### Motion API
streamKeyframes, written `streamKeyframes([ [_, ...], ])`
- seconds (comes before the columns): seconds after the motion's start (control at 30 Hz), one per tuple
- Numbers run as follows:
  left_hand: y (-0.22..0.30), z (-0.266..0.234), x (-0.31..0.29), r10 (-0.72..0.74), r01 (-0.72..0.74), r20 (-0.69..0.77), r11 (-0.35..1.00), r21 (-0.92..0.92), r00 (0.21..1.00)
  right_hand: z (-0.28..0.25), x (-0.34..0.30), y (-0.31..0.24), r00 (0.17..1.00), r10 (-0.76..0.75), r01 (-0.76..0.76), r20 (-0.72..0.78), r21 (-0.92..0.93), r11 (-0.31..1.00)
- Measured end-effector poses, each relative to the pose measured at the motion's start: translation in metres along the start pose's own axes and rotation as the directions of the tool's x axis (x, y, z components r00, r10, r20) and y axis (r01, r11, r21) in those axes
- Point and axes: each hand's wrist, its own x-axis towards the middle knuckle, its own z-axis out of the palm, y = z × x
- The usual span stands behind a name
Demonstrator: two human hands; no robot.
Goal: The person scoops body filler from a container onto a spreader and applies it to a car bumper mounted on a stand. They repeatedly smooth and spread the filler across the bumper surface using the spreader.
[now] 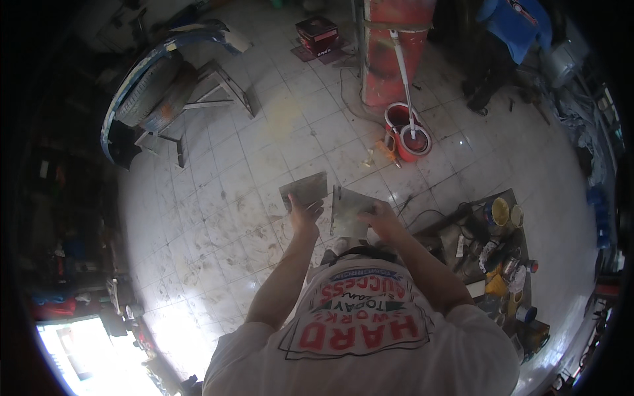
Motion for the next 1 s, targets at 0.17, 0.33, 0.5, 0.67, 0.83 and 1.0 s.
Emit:
streamKeyframes([
  [0.17,-0.006,0.069,0.017,0.414,-0.437,0.202,0.621,0.650,0.888,0.039,-0.002,-0.028,0.955,-0.292,0.289,0.049,-0.366,0.884],
  [0.33,-0.016,0.113,0.009,0.432,-0.588,0.404,0.516,0.623,0.806,0.045,-0.008,-0.050,0.857,-0.318,0.183,-0.405,-0.338,0.923],
  [0.5,-0.039,0.132,0.005,0.338,-0.672,0.651,0.642,0.369,0.680,-0.004,-0.019,-0.069,0.768,-0.157,0.060,-0.621,-0.174,0.983],
  [0.67,-0.071,0.136,0.037,0.178,-0.727,0.734,0.413,0.549,0.655,-0.040,-0.015,-0.058,0.654,-0.094,0.098,-0.751,-0.039,0.994],
  [0.83,-0.070,0.118,0.088,0.128,-0.767,0.758,0.176,0.617,0.639,-0.144,0.011,-0.037,0.355,-0.054,0.197,-0.933,0.018,0.980],
  [1.0,-0.032,0.128,0.126,0.291,-0.579,0.544,0.043,0.814,0.787,-0.244,0.034,0.000,0.473,0.283,0.386,-0.834,0.485,0.785],
])
